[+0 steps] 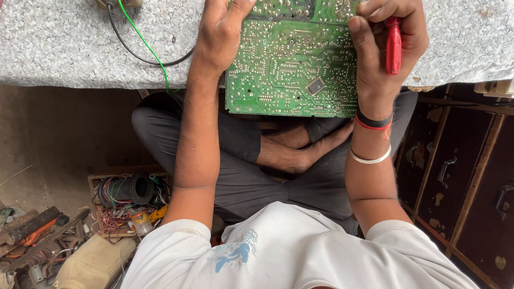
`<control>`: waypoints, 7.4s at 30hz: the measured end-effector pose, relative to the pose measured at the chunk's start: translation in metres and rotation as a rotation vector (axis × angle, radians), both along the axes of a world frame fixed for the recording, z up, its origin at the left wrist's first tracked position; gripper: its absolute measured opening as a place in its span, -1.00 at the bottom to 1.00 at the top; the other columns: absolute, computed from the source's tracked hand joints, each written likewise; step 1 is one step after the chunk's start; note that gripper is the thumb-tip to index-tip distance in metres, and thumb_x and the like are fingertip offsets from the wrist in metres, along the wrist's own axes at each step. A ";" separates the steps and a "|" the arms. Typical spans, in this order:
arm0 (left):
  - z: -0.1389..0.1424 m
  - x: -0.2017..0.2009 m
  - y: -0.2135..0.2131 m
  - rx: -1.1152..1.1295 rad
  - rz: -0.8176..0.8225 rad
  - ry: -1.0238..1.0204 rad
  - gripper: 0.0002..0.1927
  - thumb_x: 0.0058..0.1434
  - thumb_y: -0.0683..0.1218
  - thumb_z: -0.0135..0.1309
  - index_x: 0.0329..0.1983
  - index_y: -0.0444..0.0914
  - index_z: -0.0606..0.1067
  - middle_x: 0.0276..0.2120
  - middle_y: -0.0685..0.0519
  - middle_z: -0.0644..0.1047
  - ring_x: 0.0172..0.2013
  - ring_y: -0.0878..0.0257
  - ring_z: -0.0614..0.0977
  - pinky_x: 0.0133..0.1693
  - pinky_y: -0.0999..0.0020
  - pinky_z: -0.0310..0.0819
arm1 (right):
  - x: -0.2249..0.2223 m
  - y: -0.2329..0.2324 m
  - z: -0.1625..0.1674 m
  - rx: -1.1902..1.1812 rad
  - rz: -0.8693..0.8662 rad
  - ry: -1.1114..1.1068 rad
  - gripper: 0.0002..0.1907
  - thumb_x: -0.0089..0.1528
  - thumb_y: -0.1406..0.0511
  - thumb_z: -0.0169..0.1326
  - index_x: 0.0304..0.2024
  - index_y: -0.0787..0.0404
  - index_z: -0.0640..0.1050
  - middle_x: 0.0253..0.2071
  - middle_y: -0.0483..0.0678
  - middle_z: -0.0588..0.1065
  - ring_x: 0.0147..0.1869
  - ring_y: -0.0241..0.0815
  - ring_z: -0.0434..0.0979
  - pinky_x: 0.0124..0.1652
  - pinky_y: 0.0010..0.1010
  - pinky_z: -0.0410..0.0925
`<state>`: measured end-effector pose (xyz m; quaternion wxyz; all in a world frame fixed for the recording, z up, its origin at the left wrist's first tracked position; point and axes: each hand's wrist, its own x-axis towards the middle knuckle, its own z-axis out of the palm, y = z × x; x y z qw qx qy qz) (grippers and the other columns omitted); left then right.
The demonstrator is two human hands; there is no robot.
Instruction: The person sits at a workbench repairing a large green circuit board. They probe and scrape components with a red-handled screwdriver, reposition and flip the board, work with a multimeter connected by leads, and near the end use a soldering iron on the board's solder joints.
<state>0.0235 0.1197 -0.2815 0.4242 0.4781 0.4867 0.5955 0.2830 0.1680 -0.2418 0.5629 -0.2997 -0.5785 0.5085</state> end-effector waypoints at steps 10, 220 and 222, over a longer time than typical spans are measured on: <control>-0.005 -0.001 0.002 0.075 -0.030 0.026 -0.61 0.58 -0.07 -0.04 0.35 -0.36 0.30 0.24 -0.04 0.47 0.27 0.20 0.46 0.38 0.26 0.30 | 0.000 0.003 -0.002 0.068 -0.053 -0.002 -0.70 0.51 0.15 0.01 -0.07 0.29 0.45 -0.19 -0.05 0.53 -0.16 -0.35 0.50 -0.15 -0.56 0.36; -0.015 0.002 -0.001 0.074 -0.022 0.079 -0.54 0.62 -0.07 -0.05 0.48 -0.30 0.22 0.32 -0.09 0.43 0.36 0.13 0.42 0.42 0.23 0.25 | 0.009 0.016 0.005 0.286 0.201 -0.414 -0.76 0.52 0.27 0.24 -0.12 0.37 0.62 -0.09 0.01 0.65 -0.04 -0.27 0.49 -0.03 -0.48 0.36; -0.015 0.002 -0.001 0.078 -0.033 0.050 -0.55 0.62 -0.07 -0.05 0.46 -0.31 0.20 0.33 -0.09 0.43 0.36 0.14 0.42 0.43 0.24 0.23 | 0.009 0.016 0.007 0.281 0.194 -0.419 -0.76 0.52 0.27 0.24 -0.10 0.37 0.63 -0.11 0.01 0.64 -0.06 -0.27 0.48 -0.05 -0.49 0.35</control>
